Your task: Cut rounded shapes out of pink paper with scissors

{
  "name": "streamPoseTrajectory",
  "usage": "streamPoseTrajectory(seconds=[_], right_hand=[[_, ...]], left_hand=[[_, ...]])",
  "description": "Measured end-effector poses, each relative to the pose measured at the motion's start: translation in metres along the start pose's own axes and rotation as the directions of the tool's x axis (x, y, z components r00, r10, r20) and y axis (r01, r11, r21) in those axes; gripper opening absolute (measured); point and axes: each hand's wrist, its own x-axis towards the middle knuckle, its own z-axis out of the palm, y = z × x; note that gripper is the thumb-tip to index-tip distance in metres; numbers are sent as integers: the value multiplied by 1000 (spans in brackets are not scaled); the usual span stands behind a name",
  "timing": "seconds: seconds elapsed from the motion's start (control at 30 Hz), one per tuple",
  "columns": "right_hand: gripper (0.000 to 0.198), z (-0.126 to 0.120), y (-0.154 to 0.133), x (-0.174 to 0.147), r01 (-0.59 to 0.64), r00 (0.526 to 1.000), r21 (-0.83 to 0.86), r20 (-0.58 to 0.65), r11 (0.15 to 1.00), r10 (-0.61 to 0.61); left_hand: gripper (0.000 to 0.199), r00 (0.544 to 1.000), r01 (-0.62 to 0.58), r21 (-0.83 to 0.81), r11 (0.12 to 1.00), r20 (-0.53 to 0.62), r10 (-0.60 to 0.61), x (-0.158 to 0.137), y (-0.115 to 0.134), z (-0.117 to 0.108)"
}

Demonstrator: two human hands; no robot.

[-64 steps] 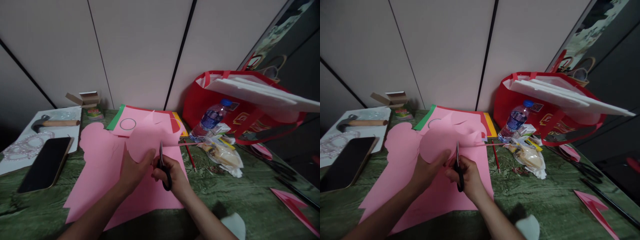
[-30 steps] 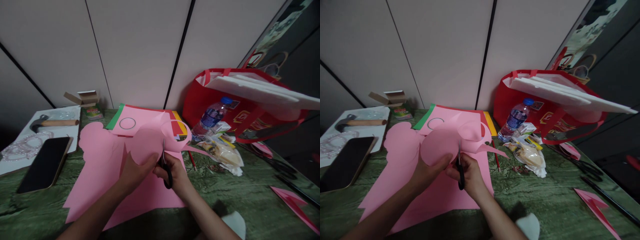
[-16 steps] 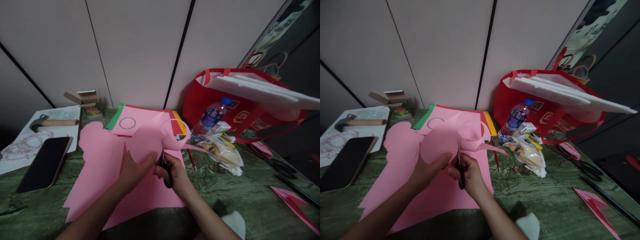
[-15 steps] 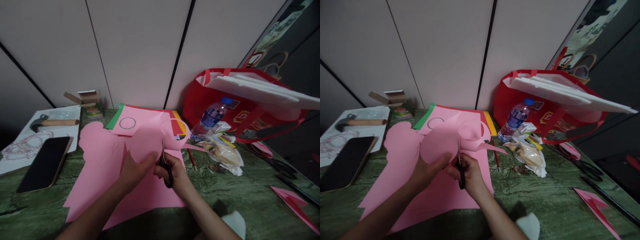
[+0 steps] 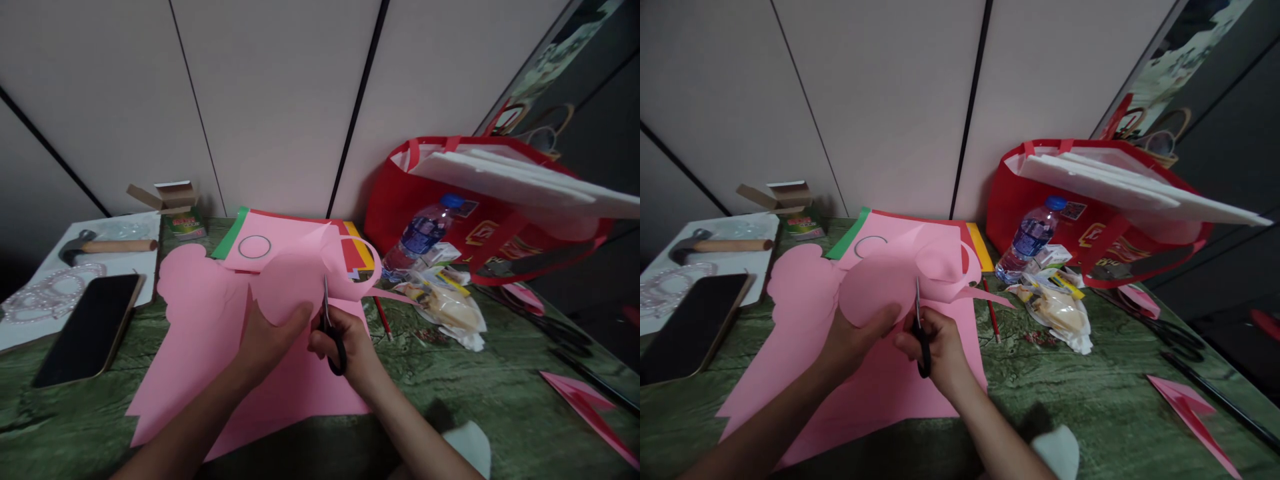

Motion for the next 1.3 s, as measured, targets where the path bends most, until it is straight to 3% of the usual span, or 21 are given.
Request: streamPoseTrajectory(seconds=[0.57, 1.07, 1.3], right_hand=[[19, 0, -2, -1, -8, 1000, 4, -8, 1000, 8], [18, 1, -2, -3, -35, 999, 38, 2, 999, 35], [17, 7, -6, -3, -70, 997, 77, -25, 995, 73]], left_hand=[[15, 997, -74, 5, 997, -4, 74, 2, -1, -1], [6, 998, -70, -62, 996, -12, 69, 3, 1, -1], [29, 997, -66, 5, 998, -27, 66, 1, 4, 1]])
